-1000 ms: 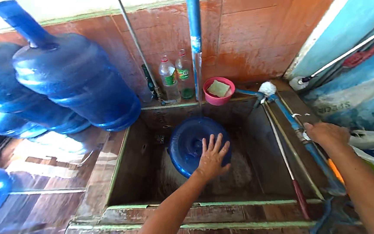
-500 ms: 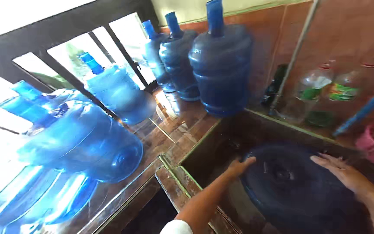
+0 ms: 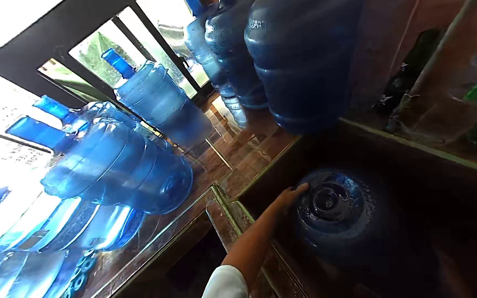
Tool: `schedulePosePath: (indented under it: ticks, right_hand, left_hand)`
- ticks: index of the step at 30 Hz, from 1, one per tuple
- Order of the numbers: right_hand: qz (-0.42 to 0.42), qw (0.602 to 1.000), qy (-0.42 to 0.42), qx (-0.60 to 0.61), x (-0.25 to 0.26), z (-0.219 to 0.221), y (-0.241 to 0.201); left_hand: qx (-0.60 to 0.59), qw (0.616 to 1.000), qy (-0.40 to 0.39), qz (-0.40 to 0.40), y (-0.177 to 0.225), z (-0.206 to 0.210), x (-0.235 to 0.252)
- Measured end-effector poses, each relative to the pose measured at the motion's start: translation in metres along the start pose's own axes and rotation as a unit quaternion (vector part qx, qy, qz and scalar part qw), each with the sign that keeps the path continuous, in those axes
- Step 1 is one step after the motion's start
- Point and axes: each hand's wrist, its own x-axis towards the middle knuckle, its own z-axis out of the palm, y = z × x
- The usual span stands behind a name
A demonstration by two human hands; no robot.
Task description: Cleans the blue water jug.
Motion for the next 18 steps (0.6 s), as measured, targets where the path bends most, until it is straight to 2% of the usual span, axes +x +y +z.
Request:
schedulePosePath:
  ticks: [2, 6, 9, 11, 13, 15, 16, 18]
  right_hand:
    - [0.020, 0.996, -0.007, 0.090, -0.012, 0.000, 0.020]
    - [0.044, 0.977, 0.013, 0.209, -0.042, 0.005, 0.021]
    - [0.039, 0.954, 0.006, 0.296, -0.059, 0.003, 0.013]
    - [0.037, 0.942, 0.006, 0.333, -0.069, -0.003, 0.002]
    - [0.006, 0.936, 0.014, 0.352, -0.082, -0.012, -0.016]
    - [-0.045, 0.925, 0.012, 0.376, -0.108, -0.020, -0.050]
    - [-0.055, 0.921, 0.021, 0.385, -0.128, -0.024, -0.070]
    - [-0.033, 0.891, 0.076, 0.445, -0.185, -0.033, -0.125]
  left_hand:
    - [-0.002, 1.000, -0.004, -0.007, -0.004, -0.001, -0.002]
    - [0.009, 0.999, -0.031, 0.016, 0.009, -0.004, -0.019]
    - [0.031, 0.993, -0.084, 0.077, 0.041, -0.010, -0.046]
    - [0.066, 0.986, -0.093, 0.122, 0.074, -0.014, -0.074]
    - [0.109, 0.975, -0.085, 0.173, 0.112, -0.023, -0.114]
    - [0.103, 0.951, -0.095, 0.275, 0.145, -0.039, -0.154]
    - [0.084, 0.939, -0.104, 0.318, 0.161, -0.047, -0.181]
    - [0.059, 0.930, -0.119, 0.343, 0.186, -0.061, -0.228]
